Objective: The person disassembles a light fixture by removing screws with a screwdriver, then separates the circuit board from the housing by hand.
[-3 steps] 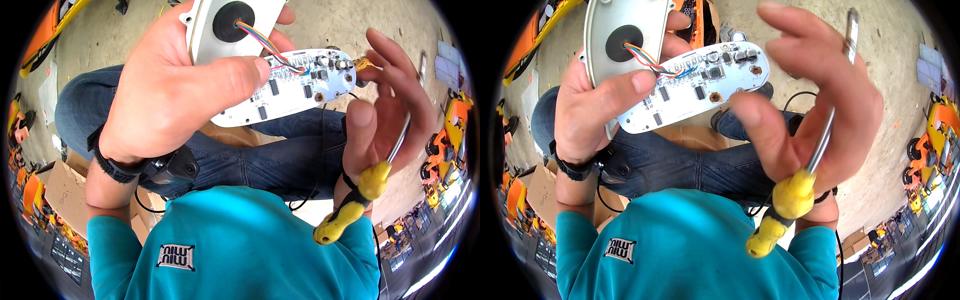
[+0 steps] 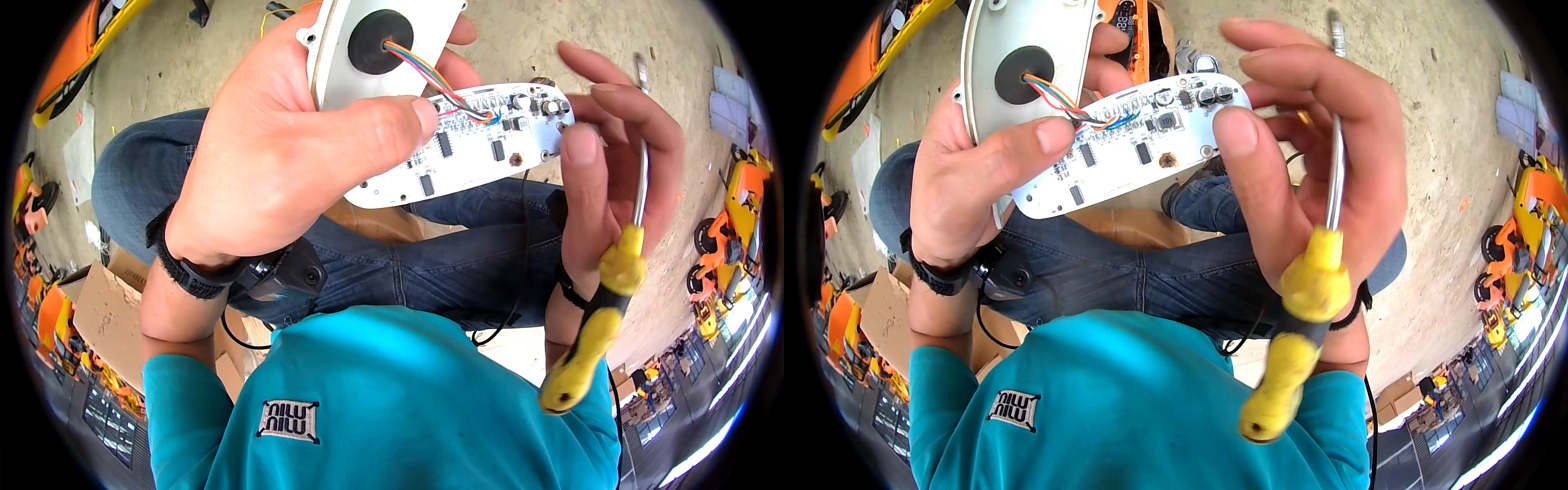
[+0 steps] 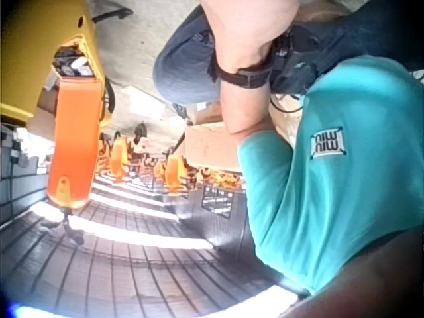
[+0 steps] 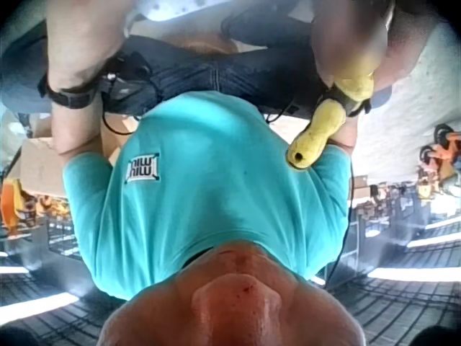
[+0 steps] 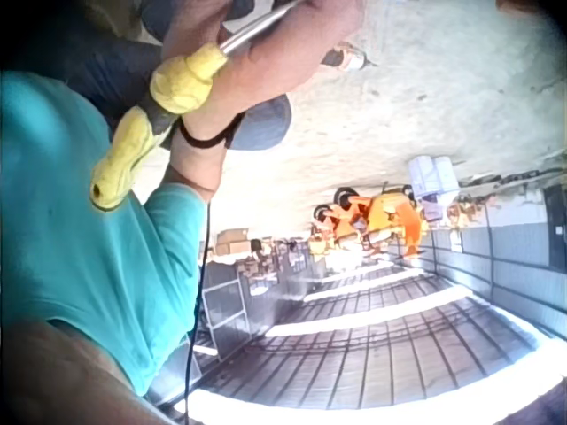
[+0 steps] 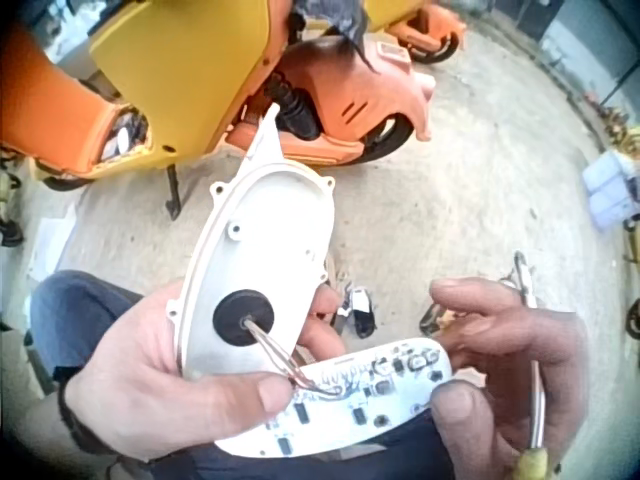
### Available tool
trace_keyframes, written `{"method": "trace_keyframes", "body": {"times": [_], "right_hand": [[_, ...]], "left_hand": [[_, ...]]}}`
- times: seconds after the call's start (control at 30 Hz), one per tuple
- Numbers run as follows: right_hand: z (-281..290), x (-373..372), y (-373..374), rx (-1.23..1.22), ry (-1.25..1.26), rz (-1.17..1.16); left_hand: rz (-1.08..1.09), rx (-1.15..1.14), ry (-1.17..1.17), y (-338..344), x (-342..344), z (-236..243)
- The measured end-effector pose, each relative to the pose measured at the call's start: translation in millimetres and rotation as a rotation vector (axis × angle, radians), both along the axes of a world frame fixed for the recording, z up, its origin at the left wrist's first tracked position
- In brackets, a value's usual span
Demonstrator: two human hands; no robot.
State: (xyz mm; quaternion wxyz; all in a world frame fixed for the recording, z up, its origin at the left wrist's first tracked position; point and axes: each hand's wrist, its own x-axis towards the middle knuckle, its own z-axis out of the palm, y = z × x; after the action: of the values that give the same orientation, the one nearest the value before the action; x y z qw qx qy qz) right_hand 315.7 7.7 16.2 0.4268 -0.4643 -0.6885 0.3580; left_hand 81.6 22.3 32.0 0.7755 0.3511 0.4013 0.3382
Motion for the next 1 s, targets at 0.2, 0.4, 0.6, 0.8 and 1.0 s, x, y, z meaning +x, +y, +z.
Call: {"method": "trace_keyframes", "body": {"times": [0.2,0.4,0.6,0.8,1.0], "right_hand": [[0,2,-1,-0.393,0.356,-0.014],[0,9,7,-0.444,0.497,-0.031],[-2,12,7,-0.521,0.682,-0.016],[-1,11,6,-0.554,0.744,-0.018],[7,7,5,-0.581,0.774,-0.06]], "left_hand": [[-0.021,0.101,0.096,-1,5,-5],[-0.025,-0.084,-0.107,5,0,-4],[-0.073,-0.04,-0.09,8,-4,-5],[-0.021,-0.016,-0.102,5,-5,0],[-0.043,0.179,-0.095,10,-1,-5]]}}
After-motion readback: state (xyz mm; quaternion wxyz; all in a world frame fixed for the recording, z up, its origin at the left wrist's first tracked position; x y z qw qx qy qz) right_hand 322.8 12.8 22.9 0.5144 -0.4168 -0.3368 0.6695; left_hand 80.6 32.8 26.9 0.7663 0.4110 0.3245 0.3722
